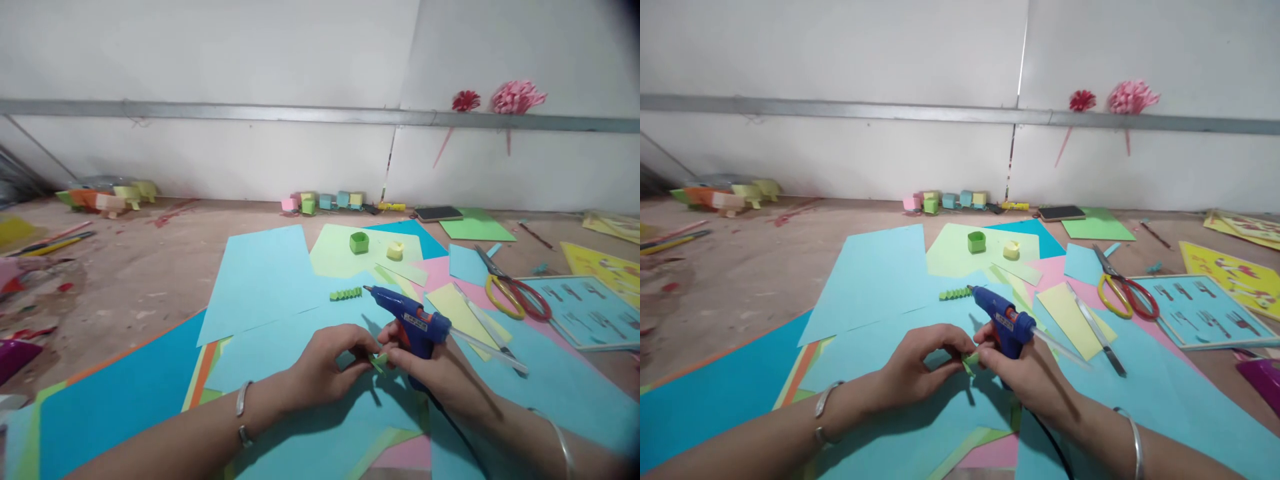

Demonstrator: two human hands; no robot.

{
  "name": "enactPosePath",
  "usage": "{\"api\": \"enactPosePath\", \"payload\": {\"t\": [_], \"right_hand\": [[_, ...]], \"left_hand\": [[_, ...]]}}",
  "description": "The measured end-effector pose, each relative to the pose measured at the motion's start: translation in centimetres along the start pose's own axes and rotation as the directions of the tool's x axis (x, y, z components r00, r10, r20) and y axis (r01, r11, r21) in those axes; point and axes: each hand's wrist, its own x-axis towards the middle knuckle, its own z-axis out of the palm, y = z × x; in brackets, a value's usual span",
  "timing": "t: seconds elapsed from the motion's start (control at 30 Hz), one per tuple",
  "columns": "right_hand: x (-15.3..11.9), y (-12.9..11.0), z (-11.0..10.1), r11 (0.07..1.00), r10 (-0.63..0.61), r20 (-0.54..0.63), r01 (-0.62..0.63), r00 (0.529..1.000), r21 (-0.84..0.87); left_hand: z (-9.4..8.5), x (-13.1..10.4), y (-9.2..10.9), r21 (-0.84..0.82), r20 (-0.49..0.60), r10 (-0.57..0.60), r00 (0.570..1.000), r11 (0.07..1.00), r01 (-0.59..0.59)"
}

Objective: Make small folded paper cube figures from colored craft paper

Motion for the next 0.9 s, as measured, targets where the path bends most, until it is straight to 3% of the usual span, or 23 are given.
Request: {"api": "enactPosePath", "payload": {"t": [0.17, 0.3, 0.57, 0.63, 0.73, 0.83, 0.9], "right_hand": [[0.0, -0.4, -0.1, 0.997, 0.004, -0.031, -0.006, 1.0, -0.083], [0.0, -0.5, 0.0, 0.984, -0.023, -0.089, 0.007, 0.996, -0.18], [0.3, 0.3, 0.2, 0.964, -0.126, -0.122, 0.092, 0.985, -0.251], [0.2, 0.7, 0.1, 0.951, -0.194, -0.139, 0.152, 0.971, -0.267], [0.0, 0.8, -0.4, 0.917, -0.321, -0.171, 0.26, 0.932, -0.303], [-0.2, 0.2, -1.1, 0.84, -0.43, -0.123, 0.346, 0.895, -0.419], [-0.4, -0.3, -1.4, 0.786, -0.459, -0.074, 0.365, 0.885, -0.499]], "left_hand": [[0.1, 0.1, -0.3, -0.038, 0.004, 0.125, 0.992, 0.992, -0.124], [0.0, 0.2, -0.3, 0.022, 0.019, 0.226, 0.974, 0.974, -0.226], [0.1, 0.0, -0.1, 0.067, 0.053, 0.192, 0.98, 0.978, -0.196], [0.2, 0.0, -0.2, 0.092, 0.01, 0.138, 0.99, 0.986, -0.139], [0.2, 0.1, -0.5, 0.073, -0.15, -0.08, 0.985, 0.993, 0.092], [0.0, 0.5, -0.9, -0.084, -0.274, -0.348, 0.897, 0.937, 0.338], [-0.1, 0.7, -1.1, -0.193, -0.305, -0.464, 0.832, 0.886, 0.423]]}}
